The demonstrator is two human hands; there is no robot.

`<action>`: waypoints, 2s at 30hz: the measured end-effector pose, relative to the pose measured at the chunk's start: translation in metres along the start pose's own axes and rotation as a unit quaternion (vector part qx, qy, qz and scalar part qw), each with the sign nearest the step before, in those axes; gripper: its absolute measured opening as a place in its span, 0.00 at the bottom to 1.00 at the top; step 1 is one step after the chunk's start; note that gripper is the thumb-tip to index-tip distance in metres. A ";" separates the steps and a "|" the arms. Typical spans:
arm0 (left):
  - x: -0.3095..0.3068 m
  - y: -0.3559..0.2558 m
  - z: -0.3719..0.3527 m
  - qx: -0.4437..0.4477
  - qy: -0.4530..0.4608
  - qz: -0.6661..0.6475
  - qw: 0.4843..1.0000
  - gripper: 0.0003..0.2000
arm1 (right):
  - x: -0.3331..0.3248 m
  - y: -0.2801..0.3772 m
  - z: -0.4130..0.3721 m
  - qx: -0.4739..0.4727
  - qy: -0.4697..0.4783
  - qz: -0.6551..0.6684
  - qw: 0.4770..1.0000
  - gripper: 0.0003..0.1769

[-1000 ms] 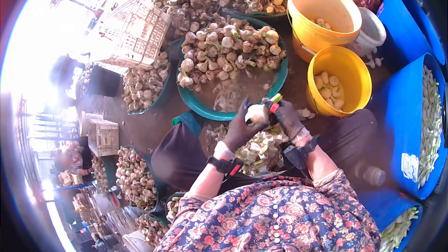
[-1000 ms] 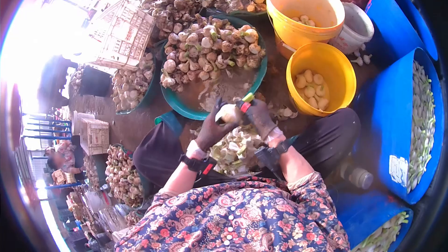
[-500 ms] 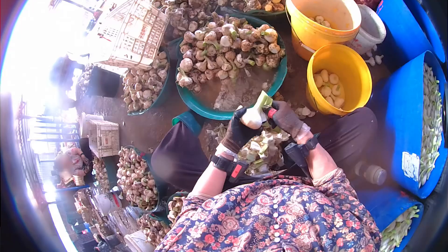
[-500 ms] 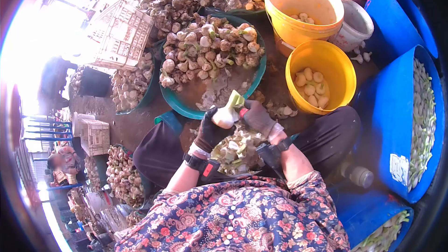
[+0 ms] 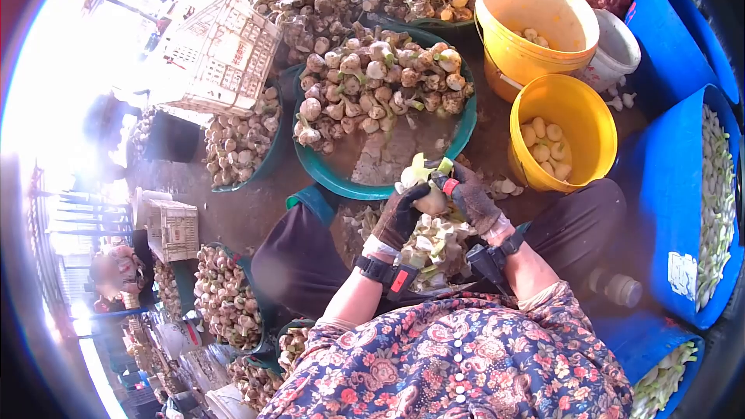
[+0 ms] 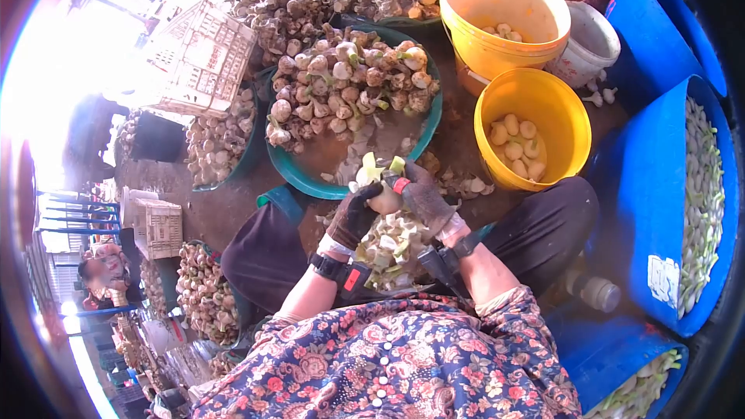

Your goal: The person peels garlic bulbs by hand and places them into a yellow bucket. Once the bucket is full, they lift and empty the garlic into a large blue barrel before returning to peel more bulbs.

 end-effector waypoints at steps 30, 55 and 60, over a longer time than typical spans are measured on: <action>0.032 -0.004 -0.017 0.002 0.004 0.239 0.971 0.25 | -0.033 -0.040 0.001 0.081 -0.187 0.375 0.904 0.20; 0.089 0.006 -0.056 -0.020 0.047 0.441 0.896 0.12 | -0.087 -0.096 -0.007 0.110 -0.361 0.273 0.885 0.23; 0.004 -0.047 -0.014 -0.044 -0.137 0.613 0.777 0.22 | -0.070 0.024 0.023 0.037 -0.227 0.492 0.840 0.24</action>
Point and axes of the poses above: each hand's wrist, its own z-axis towards the middle knuckle, its own x-axis out of the palm, y = z × x, the point moved 6 cm from there along z, towards the middle knuckle, and after that the axes turned 14 degrees about -x, right-handed, at the moved point
